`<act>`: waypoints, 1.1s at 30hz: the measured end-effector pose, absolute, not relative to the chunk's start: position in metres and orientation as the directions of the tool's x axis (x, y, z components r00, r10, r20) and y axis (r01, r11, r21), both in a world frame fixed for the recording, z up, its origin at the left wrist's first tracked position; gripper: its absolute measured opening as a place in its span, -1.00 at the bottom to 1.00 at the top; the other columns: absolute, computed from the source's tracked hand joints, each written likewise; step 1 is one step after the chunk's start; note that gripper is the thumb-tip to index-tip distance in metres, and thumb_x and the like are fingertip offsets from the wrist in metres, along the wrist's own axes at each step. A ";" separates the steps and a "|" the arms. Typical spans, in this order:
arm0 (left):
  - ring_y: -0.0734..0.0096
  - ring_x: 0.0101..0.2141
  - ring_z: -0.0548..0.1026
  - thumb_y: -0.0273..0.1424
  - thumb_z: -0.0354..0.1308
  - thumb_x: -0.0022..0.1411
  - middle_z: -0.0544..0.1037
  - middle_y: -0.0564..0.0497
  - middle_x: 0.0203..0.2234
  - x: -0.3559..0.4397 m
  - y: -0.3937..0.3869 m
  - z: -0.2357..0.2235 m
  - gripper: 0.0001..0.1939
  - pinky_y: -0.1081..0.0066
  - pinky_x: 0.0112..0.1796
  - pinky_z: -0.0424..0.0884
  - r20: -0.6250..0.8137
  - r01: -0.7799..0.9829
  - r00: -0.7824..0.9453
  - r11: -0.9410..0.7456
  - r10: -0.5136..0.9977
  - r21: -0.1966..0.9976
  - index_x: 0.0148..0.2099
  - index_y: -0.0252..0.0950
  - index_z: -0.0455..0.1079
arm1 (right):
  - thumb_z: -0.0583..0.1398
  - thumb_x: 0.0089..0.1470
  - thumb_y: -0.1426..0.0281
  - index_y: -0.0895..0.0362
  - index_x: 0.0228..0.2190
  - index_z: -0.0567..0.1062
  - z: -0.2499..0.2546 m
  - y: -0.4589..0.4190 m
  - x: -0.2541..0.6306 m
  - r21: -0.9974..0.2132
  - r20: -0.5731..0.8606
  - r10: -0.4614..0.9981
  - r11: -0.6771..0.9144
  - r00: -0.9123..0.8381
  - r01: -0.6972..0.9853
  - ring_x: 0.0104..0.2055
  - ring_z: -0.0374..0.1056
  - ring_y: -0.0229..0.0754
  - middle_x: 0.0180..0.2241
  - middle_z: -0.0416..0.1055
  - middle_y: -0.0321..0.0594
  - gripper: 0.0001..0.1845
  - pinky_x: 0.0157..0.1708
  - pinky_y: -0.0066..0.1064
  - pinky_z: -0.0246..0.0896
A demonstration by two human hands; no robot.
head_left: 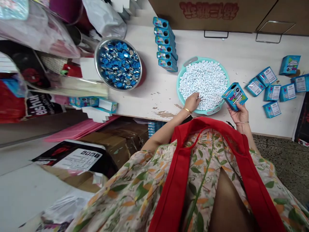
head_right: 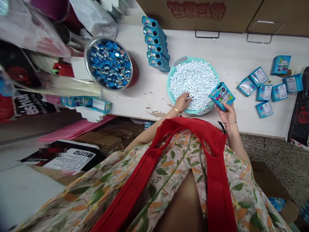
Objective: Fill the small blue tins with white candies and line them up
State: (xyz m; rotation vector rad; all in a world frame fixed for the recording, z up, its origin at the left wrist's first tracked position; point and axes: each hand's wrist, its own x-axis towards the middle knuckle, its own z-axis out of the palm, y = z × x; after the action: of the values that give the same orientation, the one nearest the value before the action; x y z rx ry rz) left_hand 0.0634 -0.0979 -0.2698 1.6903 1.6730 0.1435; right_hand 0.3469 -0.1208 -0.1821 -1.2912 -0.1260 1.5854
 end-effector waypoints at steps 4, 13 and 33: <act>-0.02 0.23 0.57 -0.43 0.14 0.53 0.60 -0.35 0.21 0.064 -0.093 -0.274 -0.65 0.10 0.28 0.46 -0.407 0.823 0.153 0.111 0.901 0.557 0.27 -0.38 0.47 | 0.60 -0.27 0.30 -0.05 -0.18 0.60 -0.187 -0.109 0.348 -0.683 -0.597 0.796 -0.438 0.100 -0.585 -0.03 0.68 -0.13 -0.12 0.74 -0.38 -0.45 -0.03 -0.23 0.74; 0.09 0.19 0.60 -0.30 0.20 0.49 0.64 -0.28 0.21 0.045 -0.085 -0.270 -0.54 0.15 0.27 0.49 -0.266 0.699 0.268 0.003 0.926 0.716 0.34 -0.35 0.46 | 0.64 -0.23 0.03 -0.14 -0.05 0.57 -0.210 -0.101 0.361 -0.798 -0.532 0.842 -0.467 0.083 -0.382 0.03 0.65 -0.11 -0.03 0.68 -0.39 -0.29 0.05 -0.17 0.70; 0.05 0.04 0.63 -0.25 0.13 0.45 0.65 -0.08 -0.07 0.000 -0.028 -0.091 -0.67 0.12 0.09 0.52 -0.197 0.696 0.640 -0.451 0.743 0.559 0.17 -0.17 0.54 | 0.37 -0.02 0.30 -0.13 -0.07 0.64 -0.197 -0.092 0.311 -0.943 -0.086 0.995 -0.063 -0.055 0.328 0.18 0.46 0.16 0.02 0.61 -0.21 -0.59 0.44 0.25 0.27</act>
State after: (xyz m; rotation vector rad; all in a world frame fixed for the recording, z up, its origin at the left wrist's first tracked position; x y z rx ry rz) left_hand -0.0003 -0.0281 -0.0912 2.2478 1.1167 0.1009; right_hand 0.3106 -0.0921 -0.1967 -1.4772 -1.4678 1.1418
